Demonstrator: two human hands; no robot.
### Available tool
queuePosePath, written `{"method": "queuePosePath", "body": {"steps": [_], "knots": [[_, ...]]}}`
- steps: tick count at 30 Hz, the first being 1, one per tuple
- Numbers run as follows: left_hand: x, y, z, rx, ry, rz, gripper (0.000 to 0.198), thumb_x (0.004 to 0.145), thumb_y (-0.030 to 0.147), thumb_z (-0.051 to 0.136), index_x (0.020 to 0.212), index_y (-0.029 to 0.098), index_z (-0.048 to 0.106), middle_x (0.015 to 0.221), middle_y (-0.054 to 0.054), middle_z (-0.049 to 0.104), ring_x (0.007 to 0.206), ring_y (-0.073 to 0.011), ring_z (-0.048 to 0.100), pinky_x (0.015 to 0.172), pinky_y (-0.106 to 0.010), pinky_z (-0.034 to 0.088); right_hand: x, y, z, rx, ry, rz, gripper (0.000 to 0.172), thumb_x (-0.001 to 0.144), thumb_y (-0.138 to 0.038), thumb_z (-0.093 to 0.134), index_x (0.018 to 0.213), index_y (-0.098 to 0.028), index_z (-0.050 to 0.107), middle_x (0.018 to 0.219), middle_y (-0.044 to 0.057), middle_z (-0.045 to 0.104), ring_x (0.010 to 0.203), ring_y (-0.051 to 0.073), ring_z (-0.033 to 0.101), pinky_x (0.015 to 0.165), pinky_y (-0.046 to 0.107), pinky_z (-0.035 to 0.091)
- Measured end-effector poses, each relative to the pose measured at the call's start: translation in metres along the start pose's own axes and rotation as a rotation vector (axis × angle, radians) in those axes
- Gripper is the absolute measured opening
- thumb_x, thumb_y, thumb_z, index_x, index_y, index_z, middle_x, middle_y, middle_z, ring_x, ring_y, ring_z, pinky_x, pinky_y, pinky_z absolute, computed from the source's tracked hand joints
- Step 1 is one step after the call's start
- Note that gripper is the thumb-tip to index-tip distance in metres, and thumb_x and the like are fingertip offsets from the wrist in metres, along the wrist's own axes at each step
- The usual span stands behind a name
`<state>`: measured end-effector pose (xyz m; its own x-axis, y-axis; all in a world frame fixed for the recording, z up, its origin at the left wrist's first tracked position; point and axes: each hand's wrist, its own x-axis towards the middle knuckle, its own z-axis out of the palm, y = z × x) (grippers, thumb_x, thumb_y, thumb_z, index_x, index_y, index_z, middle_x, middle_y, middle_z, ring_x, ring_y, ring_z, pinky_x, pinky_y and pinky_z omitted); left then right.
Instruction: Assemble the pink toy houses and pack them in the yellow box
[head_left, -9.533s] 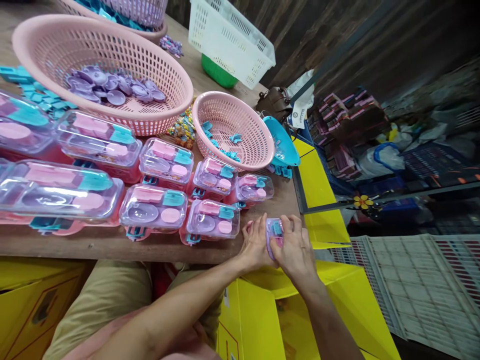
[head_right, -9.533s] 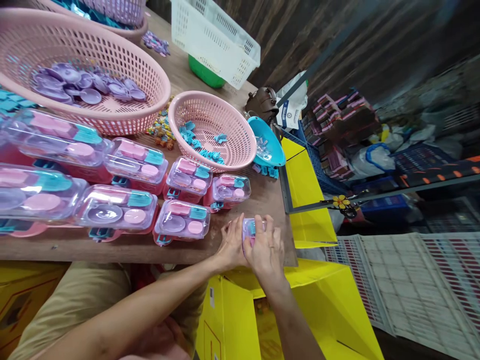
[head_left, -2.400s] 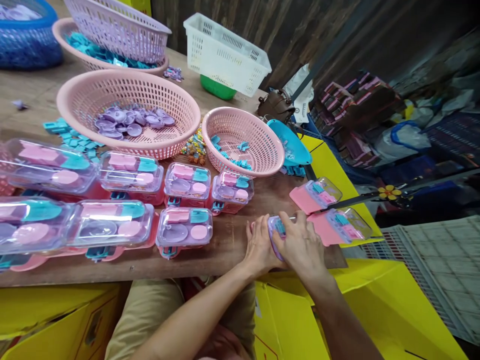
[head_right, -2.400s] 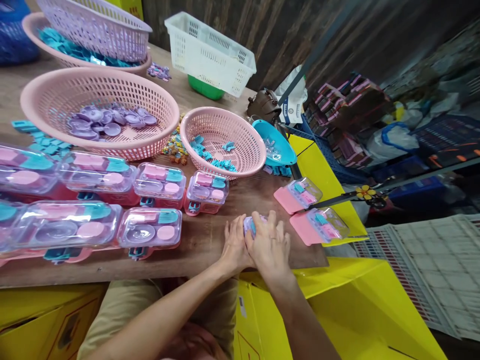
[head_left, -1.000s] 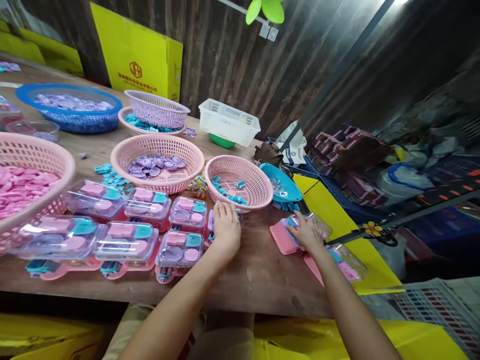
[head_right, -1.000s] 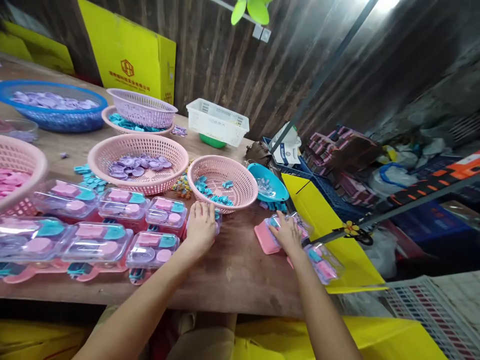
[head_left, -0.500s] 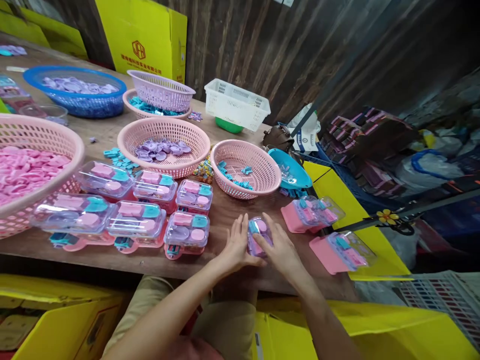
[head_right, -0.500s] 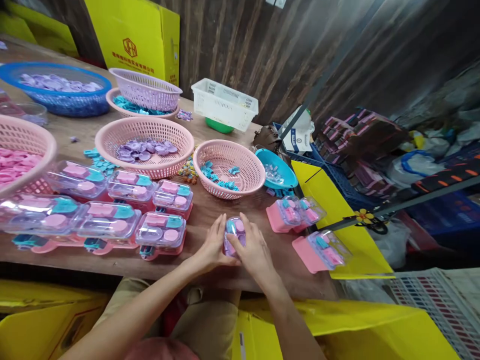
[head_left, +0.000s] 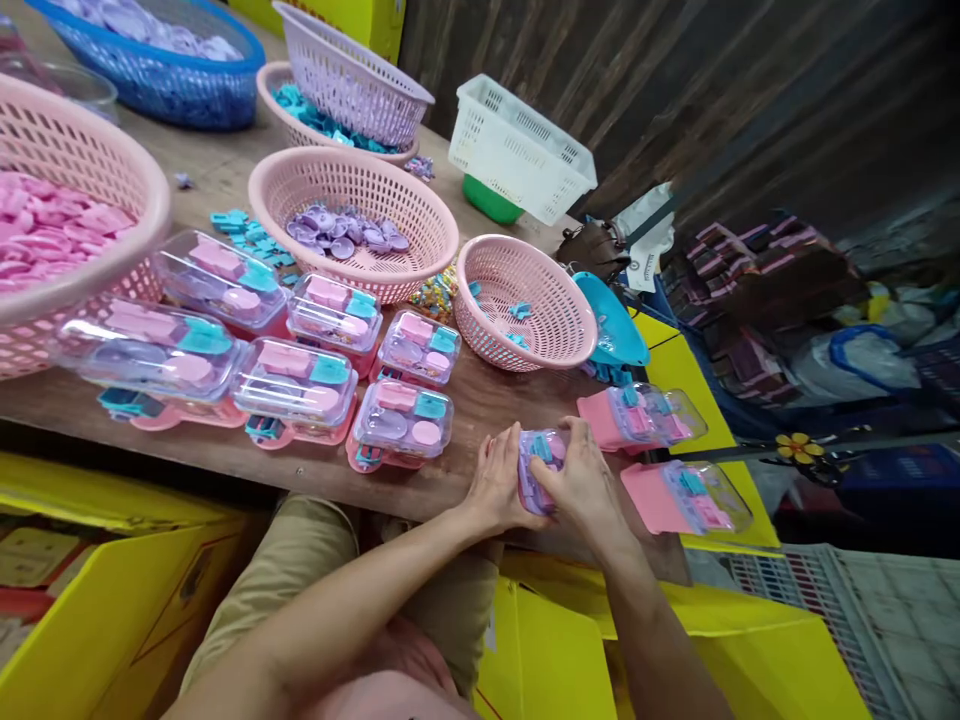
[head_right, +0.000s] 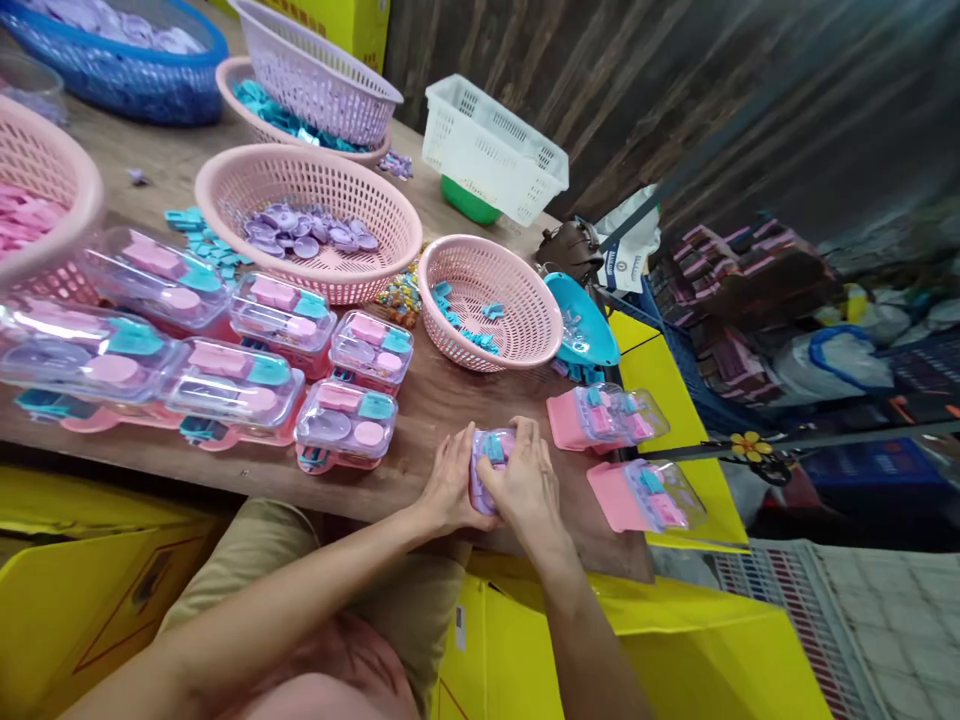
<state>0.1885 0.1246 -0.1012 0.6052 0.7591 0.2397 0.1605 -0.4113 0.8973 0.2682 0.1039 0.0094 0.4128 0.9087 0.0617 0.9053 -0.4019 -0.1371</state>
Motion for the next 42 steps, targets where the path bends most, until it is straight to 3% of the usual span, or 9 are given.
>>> {"method": "queuePosePath", "body": {"steps": [5, 17, 23, 30, 34, 38, 40, 42], "knots": [[0.001, -0.002, -0.001, 0.007, 0.037, 0.020, 0.119, 0.044, 0.048, 0.073, 0.137, 0.004, 0.013, 0.134, -0.024, 0.037, 0.126, -0.0325, 0.034, 0.107, -0.052, 0.018, -0.005, -0.010, -0.003, -0.182, 0.032, -0.092, 0.039, 0.076, -0.025, 0.049, 0.114, -0.020, 0.051, 0.116, 0.011, 0.049, 0.097, 0.025, 0.051, 0.080, 0.037, 0.044], [0.003, 0.002, -0.009, -0.022, -0.004, 0.033, 0.119, 0.040, 0.048, 0.075, 0.137, 0.008, 0.018, 0.132, -0.023, 0.041, 0.123, -0.0334, 0.038, 0.101, -0.050, 0.027, -0.016, -0.037, -0.013, -0.574, -0.057, -0.006, 0.038, 0.081, -0.028, 0.047, 0.118, -0.023, 0.055, 0.118, 0.013, 0.052, 0.088, 0.030, 0.052, 0.066, 0.038, 0.041], [0.003, -0.004, -0.005, -0.050, 0.036, 0.060, 0.102, 0.053, 0.042, 0.068, 0.135, 0.007, 0.019, 0.132, -0.021, 0.041, 0.123, -0.0286, 0.038, 0.099, -0.046, 0.029, -0.015, -0.048, -0.011, -0.664, -0.017, -0.044, 0.030, 0.082, -0.027, 0.045, 0.109, -0.023, 0.059, 0.108, 0.014, 0.054, 0.084, 0.030, 0.050, 0.065, 0.038, 0.035], [0.003, -0.001, -0.013, -0.085, 0.023, 0.056, 0.074, 0.068, 0.033, 0.057, 0.133, 0.016, 0.027, 0.133, -0.013, 0.043, 0.123, -0.0223, 0.038, 0.100, -0.041, 0.029, -0.014, -0.060, -0.006, -0.694, -0.032, -0.074, 0.023, 0.082, -0.018, 0.044, 0.099, -0.023, 0.060, 0.109, 0.014, 0.053, 0.086, 0.030, 0.049, 0.067, 0.038, 0.033], [0.005, -0.001, -0.012, -0.094, 0.002, 0.030, 0.100, 0.053, 0.041, 0.069, 0.136, 0.012, 0.021, 0.134, -0.017, 0.040, 0.124, -0.0281, 0.037, 0.102, -0.045, 0.028, -0.004, -0.047, -0.009, -0.673, -0.092, -0.062, 0.024, 0.081, -0.024, 0.048, 0.103, -0.023, 0.058, 0.107, 0.011, 0.055, 0.085, 0.028, 0.051, 0.067, 0.037, 0.036], [0.003, 0.008, -0.007, -0.088, -0.032, -0.028, 0.121, 0.043, 0.040, 0.077, 0.139, 0.007, 0.011, 0.136, -0.023, 0.035, 0.128, -0.0339, 0.032, 0.105, -0.051, 0.024, -0.001, -0.026, -0.008, -0.407, -0.134, -0.049, 0.035, 0.079, -0.028, 0.049, 0.113, -0.021, 0.051, 0.114, 0.009, 0.052, 0.087, 0.024, 0.054, 0.068, 0.035, 0.042], [-0.003, 0.018, -0.018, -0.062, -0.089, -0.058, 0.122, 0.046, 0.035, 0.077, 0.139, 0.003, 0.005, 0.139, -0.027, 0.028, 0.131, -0.0365, 0.026, 0.105, -0.053, 0.026, -0.008, -0.017, -0.004, -0.321, -0.035, -0.022, 0.044, 0.080, -0.033, 0.049, 0.121, -0.019, 0.045, 0.119, 0.012, 0.048, 0.093, 0.026, 0.054, 0.069, 0.035, 0.044], [-0.010, 0.031, -0.048, -0.024, -0.158, -0.001, 0.113, 0.054, 0.028, 0.074, 0.140, 0.004, 0.005, 0.141, -0.027, 0.024, 0.133, -0.0349, 0.023, 0.104, -0.049, 0.032, -0.017, -0.003, -0.001, -0.294, 0.033, 0.013, 0.050, 0.081, -0.039, 0.048, 0.126, -0.019, 0.041, 0.118, 0.014, 0.047, 0.096, 0.028, 0.054, 0.068, 0.036, 0.046]]}}
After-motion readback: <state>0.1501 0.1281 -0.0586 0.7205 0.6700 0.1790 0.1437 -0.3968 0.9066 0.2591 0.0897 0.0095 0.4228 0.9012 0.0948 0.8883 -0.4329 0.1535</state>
